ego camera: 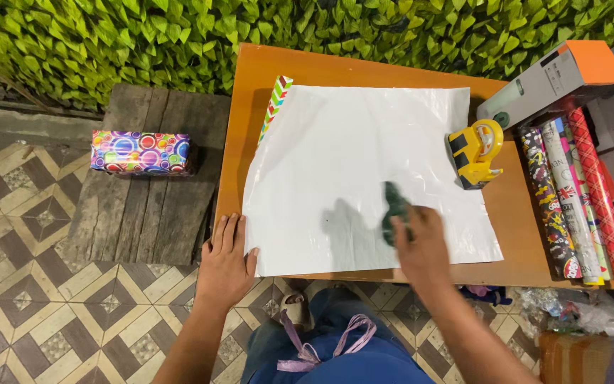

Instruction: The person wipes a small wrapped gift and a product box with a cloth, then unrolls a sheet of wrapping paper and wipes it with the cloth. The wrapped gift is placed on a wooden stool, and the box is set aside.

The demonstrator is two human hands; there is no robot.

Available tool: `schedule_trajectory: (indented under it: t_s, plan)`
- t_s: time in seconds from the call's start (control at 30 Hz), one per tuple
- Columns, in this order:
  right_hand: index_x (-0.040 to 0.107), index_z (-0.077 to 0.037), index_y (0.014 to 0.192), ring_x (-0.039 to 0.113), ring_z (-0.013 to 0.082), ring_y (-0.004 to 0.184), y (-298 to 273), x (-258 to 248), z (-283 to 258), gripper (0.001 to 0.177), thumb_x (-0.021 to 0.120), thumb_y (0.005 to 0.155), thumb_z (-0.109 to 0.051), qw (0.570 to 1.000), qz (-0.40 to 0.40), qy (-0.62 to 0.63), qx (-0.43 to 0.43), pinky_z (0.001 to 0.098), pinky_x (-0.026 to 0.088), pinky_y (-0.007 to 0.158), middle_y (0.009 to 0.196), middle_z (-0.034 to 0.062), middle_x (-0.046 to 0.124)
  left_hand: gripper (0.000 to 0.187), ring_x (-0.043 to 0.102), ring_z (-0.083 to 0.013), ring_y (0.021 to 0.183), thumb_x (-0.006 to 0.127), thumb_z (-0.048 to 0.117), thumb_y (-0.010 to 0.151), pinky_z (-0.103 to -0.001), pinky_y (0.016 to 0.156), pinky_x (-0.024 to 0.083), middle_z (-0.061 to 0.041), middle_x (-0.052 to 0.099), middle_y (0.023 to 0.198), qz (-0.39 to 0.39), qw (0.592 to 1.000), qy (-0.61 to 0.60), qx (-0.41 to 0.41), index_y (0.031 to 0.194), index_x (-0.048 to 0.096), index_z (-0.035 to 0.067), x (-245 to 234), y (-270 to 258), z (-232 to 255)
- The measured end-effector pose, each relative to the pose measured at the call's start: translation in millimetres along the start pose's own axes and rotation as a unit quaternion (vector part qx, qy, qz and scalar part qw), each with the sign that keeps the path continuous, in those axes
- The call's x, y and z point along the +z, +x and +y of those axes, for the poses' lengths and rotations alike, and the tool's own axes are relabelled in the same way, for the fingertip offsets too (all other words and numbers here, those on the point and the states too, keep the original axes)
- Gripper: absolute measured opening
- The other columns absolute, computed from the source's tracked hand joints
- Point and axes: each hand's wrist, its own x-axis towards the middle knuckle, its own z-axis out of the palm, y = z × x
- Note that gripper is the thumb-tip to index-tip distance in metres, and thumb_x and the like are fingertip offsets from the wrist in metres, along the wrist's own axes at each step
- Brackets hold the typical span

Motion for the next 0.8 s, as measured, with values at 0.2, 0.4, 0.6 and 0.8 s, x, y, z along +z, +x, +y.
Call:
schedule_trajectory:
  t_s: [0.2,0.4,0.6,0.8]
  plan:
    - [0.059,-0.012,0.141,0.045,0.0395,0.138,-5.0,58.5,-14.3,0.053,0.058,0.096,-0.040,0.976,-0.035,-0.095,-0.191,0.0594,0.033,0.115,0.145,0.0239,0.047,0.069,0.030,-0.0330,0.150,0.046,0.039,0.098,-0.049,0.110,0.034,-0.020,0.036,0.159,0.031,0.999,0.028,0.025,0.154,0.035,0.000,-1.1,1.0,2.0]
    - [0.037,-0.006,0.159,0.027,0.0416,0.151,8.1,53.3,118.3,0.073,0.048,0.100,-0.048,0.985,-0.044,-0.164,-0.012,0.0669,0.016,0.119,0.162,0.0261,0.032,0.071,0.030,-0.0332,0.149,0.048,0.042,0.097,-0.053,0.100,0.042,-0.017,0.036,0.158,-0.017,0.999,0.038,-0.002,0.154,0.034,0.003,-0.3,2.6,-0.8]
    - [0.041,0.006,0.155,0.031,0.0450,0.148,1.2,27.1,210.4,0.066,0.045,0.106,-0.038,0.982,0.022,-0.186,0.035,0.0629,0.019,0.118,0.160,0.0296,0.037,0.074,0.029,-0.0315,0.147,0.052,0.042,0.091,-0.056,0.094,0.046,-0.015,0.038,0.157,-0.032,0.999,-0.028,-0.023,0.153,0.035,0.004,-11.7,8.0,0.2]
    - [0.062,0.005,0.129,0.051,0.0385,0.118,1.9,18.7,138.0,0.034,0.051,0.114,-0.023,0.987,0.009,-0.124,0.097,0.0463,0.042,0.107,0.131,0.0235,0.057,0.071,0.030,-0.0309,0.148,0.052,0.041,0.095,-0.052,0.093,0.045,-0.015,0.039,0.157,0.002,0.999,-0.049,-0.002,0.152,0.036,0.003,-9.7,4.9,-4.0]
